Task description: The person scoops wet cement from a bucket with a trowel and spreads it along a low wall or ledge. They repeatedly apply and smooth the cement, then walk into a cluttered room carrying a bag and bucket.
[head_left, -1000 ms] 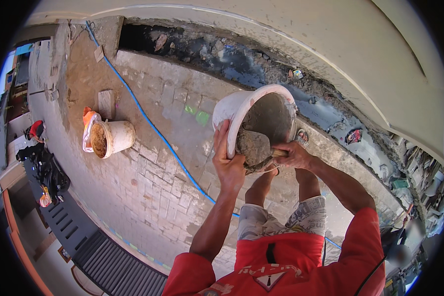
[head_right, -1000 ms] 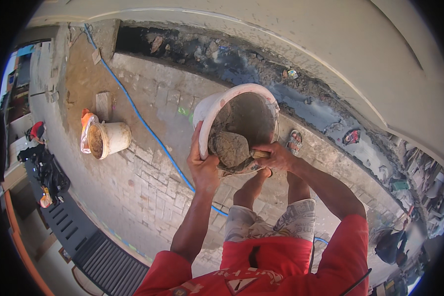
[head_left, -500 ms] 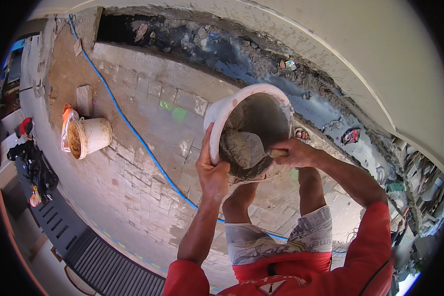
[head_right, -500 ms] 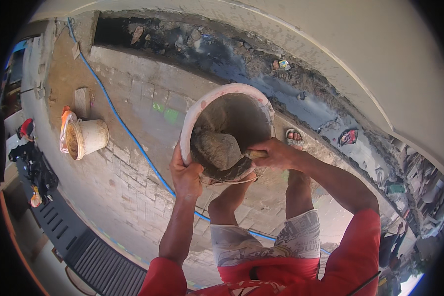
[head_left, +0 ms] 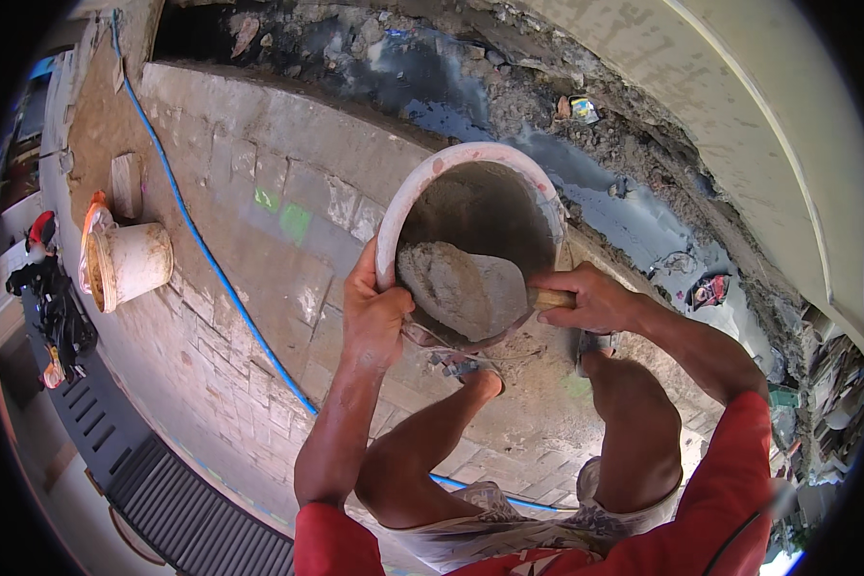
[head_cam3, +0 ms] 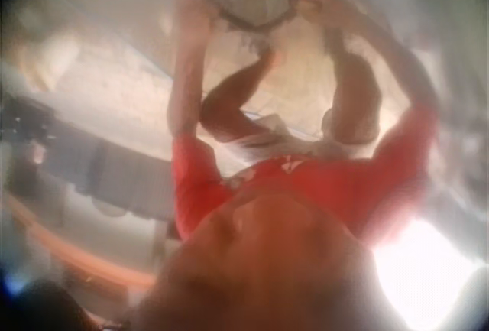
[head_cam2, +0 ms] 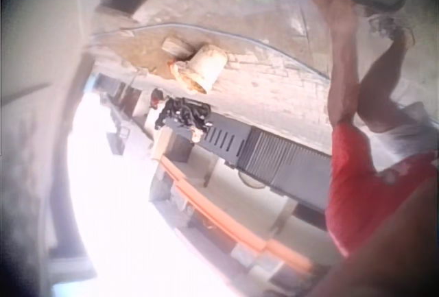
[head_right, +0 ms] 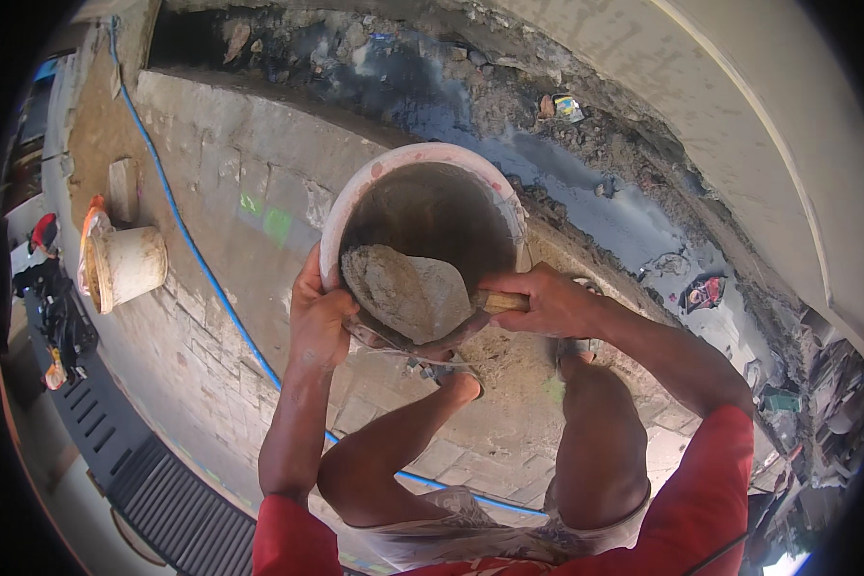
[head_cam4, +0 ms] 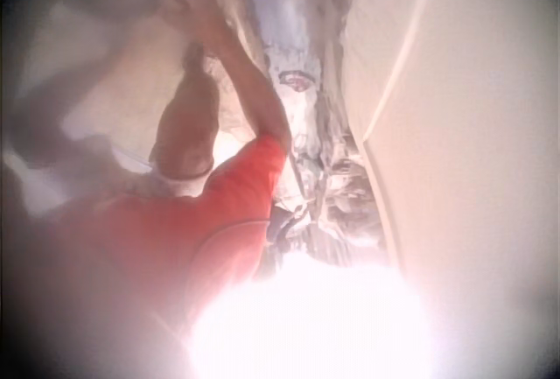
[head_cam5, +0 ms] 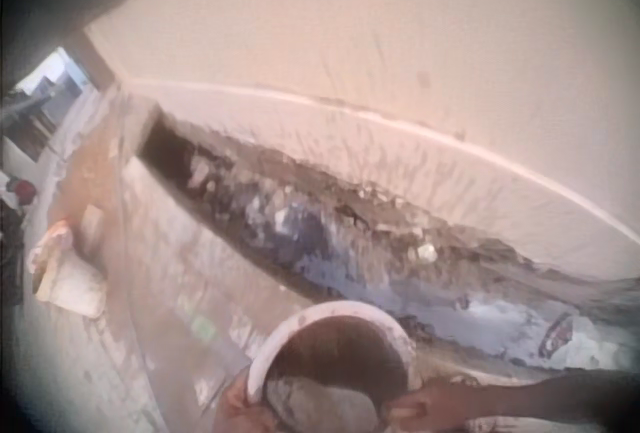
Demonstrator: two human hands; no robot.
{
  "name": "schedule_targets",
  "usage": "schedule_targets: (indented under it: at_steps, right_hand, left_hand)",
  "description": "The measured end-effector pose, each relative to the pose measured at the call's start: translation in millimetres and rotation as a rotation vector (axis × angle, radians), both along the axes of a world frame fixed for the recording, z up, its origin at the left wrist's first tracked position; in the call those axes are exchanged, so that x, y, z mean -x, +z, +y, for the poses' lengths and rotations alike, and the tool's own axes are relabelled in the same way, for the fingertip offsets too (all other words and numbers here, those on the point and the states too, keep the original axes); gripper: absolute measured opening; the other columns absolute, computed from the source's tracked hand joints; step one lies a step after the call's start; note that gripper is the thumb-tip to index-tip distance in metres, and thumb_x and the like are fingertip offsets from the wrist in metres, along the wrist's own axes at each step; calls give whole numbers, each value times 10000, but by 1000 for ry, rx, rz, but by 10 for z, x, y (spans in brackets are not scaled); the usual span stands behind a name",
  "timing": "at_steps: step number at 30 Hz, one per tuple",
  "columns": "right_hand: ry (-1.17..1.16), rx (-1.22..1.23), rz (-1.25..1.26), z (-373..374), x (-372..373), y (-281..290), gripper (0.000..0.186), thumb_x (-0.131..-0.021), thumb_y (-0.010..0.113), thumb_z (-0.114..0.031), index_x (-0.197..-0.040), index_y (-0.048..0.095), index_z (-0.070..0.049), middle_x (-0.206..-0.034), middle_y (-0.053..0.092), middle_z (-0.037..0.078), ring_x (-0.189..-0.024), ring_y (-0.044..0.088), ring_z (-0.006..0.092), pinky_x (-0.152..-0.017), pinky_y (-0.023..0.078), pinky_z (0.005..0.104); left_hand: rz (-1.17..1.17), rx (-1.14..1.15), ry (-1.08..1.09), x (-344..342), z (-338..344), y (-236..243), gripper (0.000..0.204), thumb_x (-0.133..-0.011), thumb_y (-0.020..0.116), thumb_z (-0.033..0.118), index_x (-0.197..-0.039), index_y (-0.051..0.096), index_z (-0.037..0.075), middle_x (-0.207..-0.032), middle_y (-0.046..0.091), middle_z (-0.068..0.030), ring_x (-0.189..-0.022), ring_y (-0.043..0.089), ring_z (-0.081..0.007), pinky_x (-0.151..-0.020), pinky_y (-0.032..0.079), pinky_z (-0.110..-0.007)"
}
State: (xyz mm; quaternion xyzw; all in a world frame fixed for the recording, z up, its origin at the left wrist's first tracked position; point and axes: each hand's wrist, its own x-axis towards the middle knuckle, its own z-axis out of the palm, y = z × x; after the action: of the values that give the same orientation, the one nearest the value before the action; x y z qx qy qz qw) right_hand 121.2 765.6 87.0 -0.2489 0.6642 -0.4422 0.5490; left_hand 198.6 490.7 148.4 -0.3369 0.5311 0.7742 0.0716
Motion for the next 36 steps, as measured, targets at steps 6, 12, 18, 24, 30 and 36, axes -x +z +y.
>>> schedule_targets:
  at_steps: [6,12,18,24,30,36]
  right_hand:
    - [-71,270,195,191,305,-444,466,-812,715,-155,-1243,594,-27,-754,657,150,-580,569,189,-607,470,341]
    - [-163,207,228,795,600,-1222,465,-825,721,-187,-1260,600,-76,-715,658,102,-575,542,138,-590,462,318]
    - [-269,-84,182,1462,746,-2399,483,-842,715,-289,-1285,596,-136,-850,698,87,-660,584,145,-708,483,314]
    - [-334,-230,128,1729,829,-3300,523,-836,716,-334,-1312,572,-169,-1042,705,80,-867,654,179,-859,503,322]
    - [-377,-237,59,1830,898,-3798,514,-819,734,-298,-1283,589,-131,-1102,691,84,-924,659,207,-895,510,328]
    - [-327,-188,260,1834,878,-4011,531,-816,718,-328,-1303,578,-170,-1038,693,121,-880,652,258,-887,499,385]
  left_hand:
    - [-15,136,39,48,-182,-335,735,-625,399,-167,-1339,475,-8,-1100,625,-70,-812,589,-73,-688,466,-182]
    - [-36,261,180,-24,-413,-415,744,-584,409,-137,-1314,471,-6,-1131,612,-89,-923,619,-151,-789,528,-238]
    - [-126,384,218,-174,-522,-667,725,-614,406,-133,-1319,470,22,-1099,626,-81,-863,609,-148,-770,524,-253]
    - [-117,437,199,-138,-608,-728,739,-610,410,-122,-1333,459,26,-1116,621,-82,-902,606,-173,-824,520,-273]
    - [-129,427,182,-82,-495,-707,773,-606,414,-114,-1365,429,34,-1169,604,-96,-978,603,-192,-891,512,-299]
    - [-126,453,162,-111,-447,-696,800,-603,417,-118,-1388,404,36,-1198,597,-105,-1012,604,-204,-917,506,-311]
